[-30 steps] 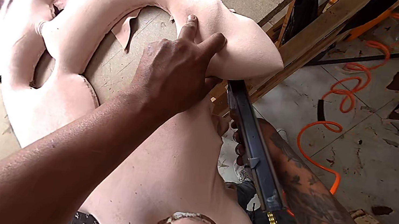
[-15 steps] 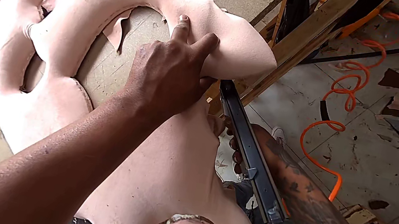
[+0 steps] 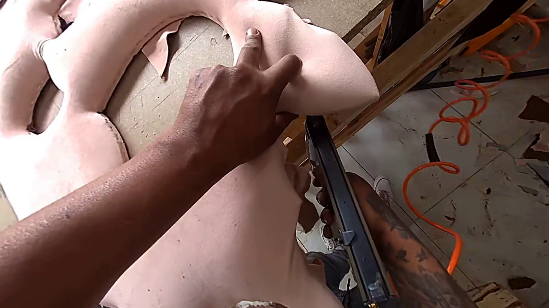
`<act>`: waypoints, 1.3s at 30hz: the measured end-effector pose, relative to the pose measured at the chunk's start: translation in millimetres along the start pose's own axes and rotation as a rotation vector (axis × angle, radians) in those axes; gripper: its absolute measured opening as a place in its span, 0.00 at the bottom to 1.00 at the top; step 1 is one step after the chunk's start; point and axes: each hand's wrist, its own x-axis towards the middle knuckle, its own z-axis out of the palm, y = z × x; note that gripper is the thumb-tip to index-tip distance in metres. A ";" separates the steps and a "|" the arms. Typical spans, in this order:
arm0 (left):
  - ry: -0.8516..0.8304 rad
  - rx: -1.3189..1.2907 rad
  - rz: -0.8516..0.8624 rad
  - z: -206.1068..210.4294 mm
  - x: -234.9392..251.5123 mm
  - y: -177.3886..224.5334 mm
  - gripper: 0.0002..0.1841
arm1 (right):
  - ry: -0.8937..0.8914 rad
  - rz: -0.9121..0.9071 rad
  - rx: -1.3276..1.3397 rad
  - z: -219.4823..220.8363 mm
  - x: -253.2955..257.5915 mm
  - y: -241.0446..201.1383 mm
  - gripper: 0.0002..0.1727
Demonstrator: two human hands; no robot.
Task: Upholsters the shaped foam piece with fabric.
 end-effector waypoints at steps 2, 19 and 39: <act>0.002 0.002 -0.005 0.7 0.0 -0.5 0.31 | 0.015 -0.020 0.007 -4.5 0.2 -0.7 0.24; 0.236 -0.597 -0.298 6.4 -48.5 -15.7 0.40 | 0.349 -0.002 -0.862 -152.8 -128.6 -11.6 0.32; 0.510 -1.498 -1.175 -9.2 -34.7 199.8 0.23 | 0.480 -0.981 -2.139 -30.8 130.8 -520.8 0.35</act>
